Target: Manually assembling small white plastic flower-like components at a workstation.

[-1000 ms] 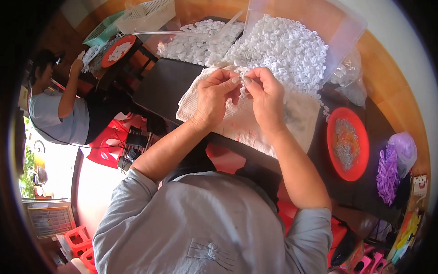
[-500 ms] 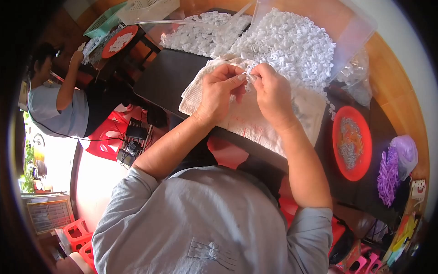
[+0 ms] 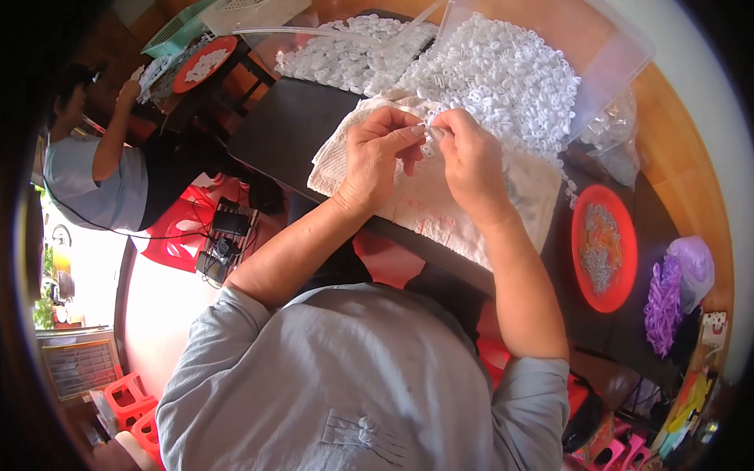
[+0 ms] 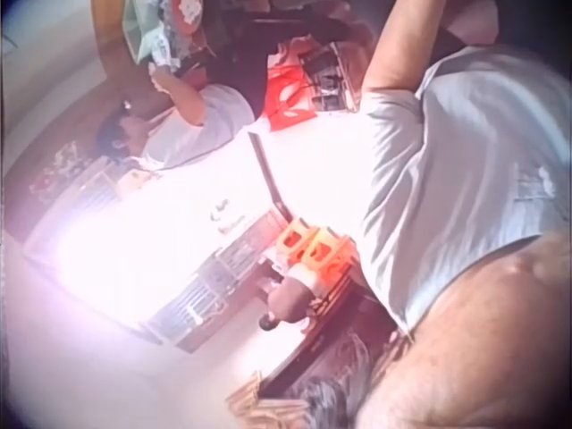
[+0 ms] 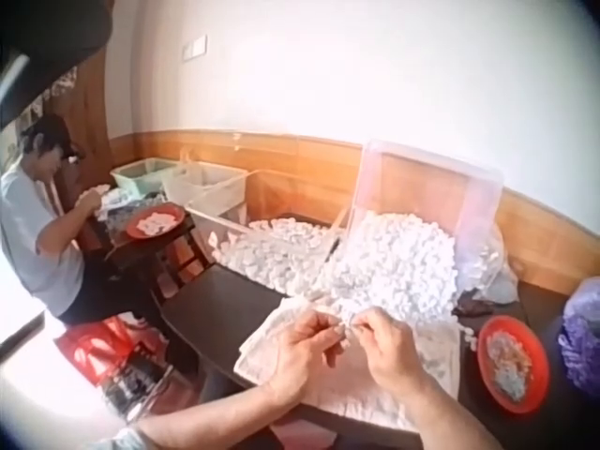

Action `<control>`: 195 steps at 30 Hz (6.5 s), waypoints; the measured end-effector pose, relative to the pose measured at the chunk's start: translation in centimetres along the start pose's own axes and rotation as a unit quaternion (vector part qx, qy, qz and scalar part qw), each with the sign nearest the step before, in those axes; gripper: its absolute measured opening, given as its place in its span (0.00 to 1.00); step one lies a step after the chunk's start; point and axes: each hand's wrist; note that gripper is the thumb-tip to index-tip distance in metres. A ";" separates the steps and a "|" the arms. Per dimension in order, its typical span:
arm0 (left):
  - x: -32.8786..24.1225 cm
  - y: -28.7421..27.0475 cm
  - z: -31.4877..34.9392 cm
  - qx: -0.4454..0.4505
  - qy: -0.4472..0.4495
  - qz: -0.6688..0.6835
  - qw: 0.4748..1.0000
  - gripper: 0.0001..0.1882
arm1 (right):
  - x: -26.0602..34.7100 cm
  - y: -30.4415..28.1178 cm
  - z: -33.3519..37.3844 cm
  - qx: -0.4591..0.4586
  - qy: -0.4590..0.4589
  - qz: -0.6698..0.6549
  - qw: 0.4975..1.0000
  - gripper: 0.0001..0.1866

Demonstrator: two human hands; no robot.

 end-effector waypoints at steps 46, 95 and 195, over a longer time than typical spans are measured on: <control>0.3 0.0 -0.1 -0.022 -0.027 -0.116 0.993 0.05 | -1.3 0.2 0.2 -0.025 -0.056 0.043 0.997 0.06; 1.7 -0.7 -0.5 -0.001 0.024 -0.142 0.990 0.03 | -0.9 1.3 0.8 0.022 0.104 -0.053 0.993 0.04; -0.6 -0.8 0.1 0.056 -0.026 0.018 0.998 0.05 | -0.1 -2.0 -1.1 0.085 0.260 -0.370 0.888 0.06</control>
Point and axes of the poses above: each hand's wrist, its own z-axis away from the middle knuckle, its own y-axis out of the palm, x = y × z, and after that the axes turned 2 degrees about -z, right-handed
